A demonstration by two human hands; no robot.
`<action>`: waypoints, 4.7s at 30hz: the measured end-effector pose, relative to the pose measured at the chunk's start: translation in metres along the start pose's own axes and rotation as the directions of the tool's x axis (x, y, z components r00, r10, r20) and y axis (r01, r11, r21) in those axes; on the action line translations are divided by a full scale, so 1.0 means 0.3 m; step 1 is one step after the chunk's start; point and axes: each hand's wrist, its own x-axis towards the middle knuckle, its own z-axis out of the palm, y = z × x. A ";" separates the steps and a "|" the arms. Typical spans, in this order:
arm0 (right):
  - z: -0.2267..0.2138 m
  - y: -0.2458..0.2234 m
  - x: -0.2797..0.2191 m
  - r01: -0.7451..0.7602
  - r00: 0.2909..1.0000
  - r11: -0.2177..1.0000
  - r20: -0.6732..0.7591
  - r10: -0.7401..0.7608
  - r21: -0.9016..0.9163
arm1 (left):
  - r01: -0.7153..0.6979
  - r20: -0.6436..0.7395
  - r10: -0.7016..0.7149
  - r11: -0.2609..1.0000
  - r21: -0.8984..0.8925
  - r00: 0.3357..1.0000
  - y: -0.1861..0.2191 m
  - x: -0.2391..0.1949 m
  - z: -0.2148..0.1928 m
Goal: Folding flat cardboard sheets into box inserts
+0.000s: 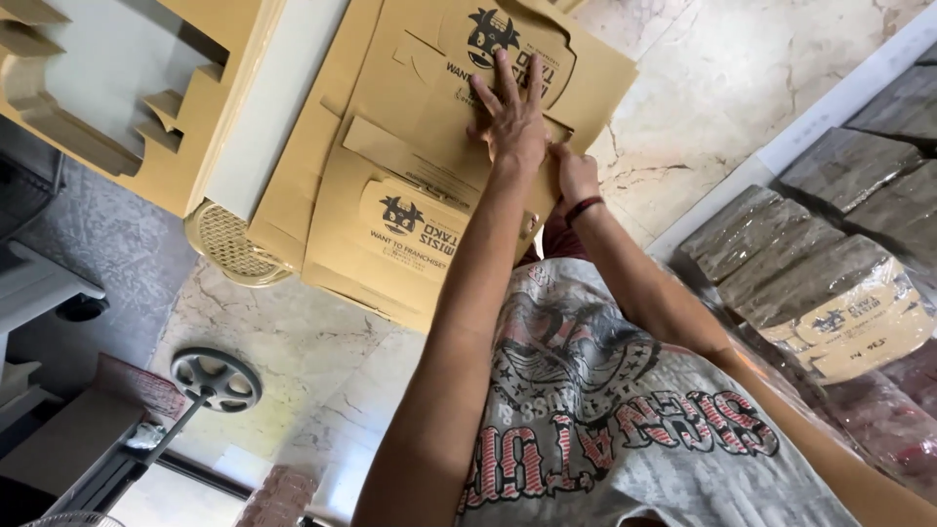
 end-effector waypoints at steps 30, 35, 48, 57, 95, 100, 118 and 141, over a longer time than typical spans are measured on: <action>0.206 0.896 -0.162 0.027 0.893 0.997 0.446 -0.056 0.070 | -0.032 -0.617 -0.113 0.975 -0.220 0.779 -1.344 -0.510 0.099; 0.330 1.203 -0.184 -0.001 0.845 0.996 0.533 -0.046 0.087 | -0.030 -0.570 -0.105 0.974 -0.223 0.815 -1.451 -0.547 0.081; 0.314 1.311 -0.334 0.164 0.914 0.933 0.306 -0.266 0.322 | -0.315 -0.347 0.325 0.945 0.087 0.880 -1.026 -0.852 0.271; 0.318 1.413 -0.263 0.411 0.898 0.911 0.159 -0.410 0.029 | -0.112 -0.068 0.135 0.956 0.272 0.989 -0.884 -0.902 0.421; 0.310 0.946 -0.219 0.529 0.843 0.845 0.068 -0.534 0.085 | 0.098 0.063 -0.100 0.995 0.036 0.993 -0.576 -0.607 0.297; 0.308 0.941 -0.228 0.674 0.728 0.718 -0.005 -0.685 -0.171 | 0.136 0.043 -0.139 0.989 0.060 0.989 -0.541 -0.595 0.305; 0.334 0.821 -0.245 -0.170 0.955 0.838 0.295 0.011 0.518 | -0.164 0.109 0.129 0.884 0.437 0.986 -0.671 -0.664 0.245; 0.296 0.729 -0.520 0.142 0.954 0.916 0.193 -0.227 0.375 | -0.133 0.103 0.101 0.913 0.385 0.990 -0.590 -0.619 0.199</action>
